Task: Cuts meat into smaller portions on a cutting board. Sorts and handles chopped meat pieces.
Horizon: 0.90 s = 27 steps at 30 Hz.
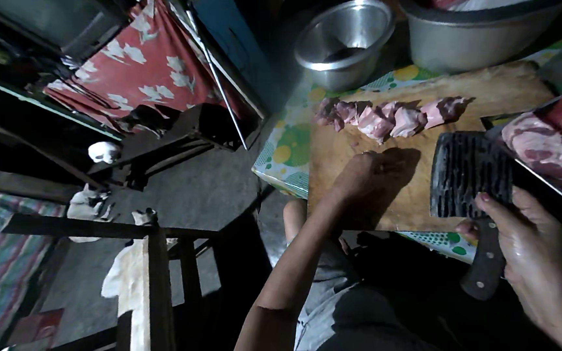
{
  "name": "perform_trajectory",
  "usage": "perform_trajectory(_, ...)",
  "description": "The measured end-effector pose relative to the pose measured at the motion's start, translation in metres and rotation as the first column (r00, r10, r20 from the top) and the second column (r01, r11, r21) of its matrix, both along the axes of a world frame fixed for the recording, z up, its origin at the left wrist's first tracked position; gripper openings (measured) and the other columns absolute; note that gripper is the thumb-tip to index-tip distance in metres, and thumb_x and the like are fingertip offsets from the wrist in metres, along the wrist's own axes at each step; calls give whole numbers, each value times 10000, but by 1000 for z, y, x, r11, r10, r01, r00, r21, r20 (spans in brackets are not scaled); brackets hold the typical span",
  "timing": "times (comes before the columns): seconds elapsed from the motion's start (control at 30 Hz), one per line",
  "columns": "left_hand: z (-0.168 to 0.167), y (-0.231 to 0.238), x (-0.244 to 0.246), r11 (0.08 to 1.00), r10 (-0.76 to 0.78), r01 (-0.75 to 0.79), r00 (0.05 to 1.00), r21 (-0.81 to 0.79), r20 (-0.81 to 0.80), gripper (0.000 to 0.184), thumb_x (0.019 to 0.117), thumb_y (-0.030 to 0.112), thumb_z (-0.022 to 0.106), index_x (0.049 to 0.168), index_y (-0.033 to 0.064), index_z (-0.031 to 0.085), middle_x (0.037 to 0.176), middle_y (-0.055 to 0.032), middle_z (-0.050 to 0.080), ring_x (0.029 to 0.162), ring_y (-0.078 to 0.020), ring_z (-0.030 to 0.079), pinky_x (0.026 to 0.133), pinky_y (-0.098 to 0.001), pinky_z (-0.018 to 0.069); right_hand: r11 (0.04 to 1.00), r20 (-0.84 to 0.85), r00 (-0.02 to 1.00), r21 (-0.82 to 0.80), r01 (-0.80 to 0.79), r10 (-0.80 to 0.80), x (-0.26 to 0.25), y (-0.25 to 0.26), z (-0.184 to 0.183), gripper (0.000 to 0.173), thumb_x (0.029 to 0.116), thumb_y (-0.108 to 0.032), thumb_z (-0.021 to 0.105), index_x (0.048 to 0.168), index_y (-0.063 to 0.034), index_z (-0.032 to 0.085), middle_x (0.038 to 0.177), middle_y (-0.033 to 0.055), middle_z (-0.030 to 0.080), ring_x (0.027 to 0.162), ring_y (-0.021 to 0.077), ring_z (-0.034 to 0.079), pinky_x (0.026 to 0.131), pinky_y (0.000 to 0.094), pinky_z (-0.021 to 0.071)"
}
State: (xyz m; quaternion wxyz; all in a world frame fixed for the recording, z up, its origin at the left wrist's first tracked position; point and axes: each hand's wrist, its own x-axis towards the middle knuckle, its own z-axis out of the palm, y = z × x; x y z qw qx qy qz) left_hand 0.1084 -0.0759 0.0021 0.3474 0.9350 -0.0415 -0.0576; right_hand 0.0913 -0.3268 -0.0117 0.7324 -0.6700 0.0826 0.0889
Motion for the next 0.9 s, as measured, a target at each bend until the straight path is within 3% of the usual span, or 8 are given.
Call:
perform_trajectory(0.07,-2,-3,-1,1000,28,-28,1000,-1,14,191,948,153,717,1098,39,743,1012,-140,700,909,-247,681,841,-435,568,1000,-5,1000,-14,-12,12,0,-1,2,339,1036,-108,535,1368,-41,508,945,19,646,519,101,638,454,265,592)
perform_trajectory(0.13,3,-5,-4,986,93,-96,995,-139,-23,170,970,119,684,1087,3,728,963,-128,698,822,-204,675,770,-387,580,999,-8,1000,-27,-25,25,-1,-2,3,357,1040,-124,537,1385,-39,499,947,20,638,527,96,636,468,261,593)
perform_trajectory(0.2,7,-7,-9,892,111,-137,990,-431,-86,124,997,84,648,1044,-25,683,804,-66,639,639,-96,597,601,-264,541,999,5,1000,-25,-22,22,-2,-2,2,350,1039,-129,533,1375,-37,502,950,15,639,529,89,635,472,254,593)
perform_trajectory(0.3,10,-14,-14,723,72,-170,983,-669,-171,93,1004,34,604,997,-17,682,751,2,622,619,-26,558,601,-202,508,1000,26,1000,-19,-3,4,-3,-2,-1,335,1028,-124,543,1353,-44,525,944,9,654,523,91,642,459,259,595)
perform_trajectory(0.5,26,-37,-19,630,-5,-169,975,-758,-221,152,1034,44,513,1018,26,663,799,34,626,656,-5,564,621,-187,504,1000,22,1000,-16,-17,18,-2,-3,0,339,1022,-123,553,1349,-34,543,931,36,669,527,109,647,454,267,590)
perform_trajectory(0.63,43,-64,-12,612,-89,-119,972,-782,-218,231,1043,50,458,1099,-15,672,838,25,648,725,-21,602,683,-199,531,1000,7,1000,17,-10,10,0,-5,-2,328,1029,-103,552,1349,-32,557,972,71,682,544,144,664,466,296,605)
perform_trajectory(0.73,53,-81,-8,583,-111,-168,953,-795,-283,232,1071,78,467,1073,-16,679,778,26,646,695,-30,608,671,-199,536,1000,34,999,21,-21,20,0,-6,-5,346,1027,-110,558,1367,-46,560,1032,78,687,575,153,675,473,308,609)
perform_trajectory(0.9,49,-95,-4,423,-195,-246,915,-872,-353,261,1077,91,435,969,28,663,740,21,619,637,-32,574,617,-185,513,999,52,999,29,-16,15,1,-5,-7,293,1024,-140,582,1305,-56,590,1033,61,697,600,150,680,481,309,608)
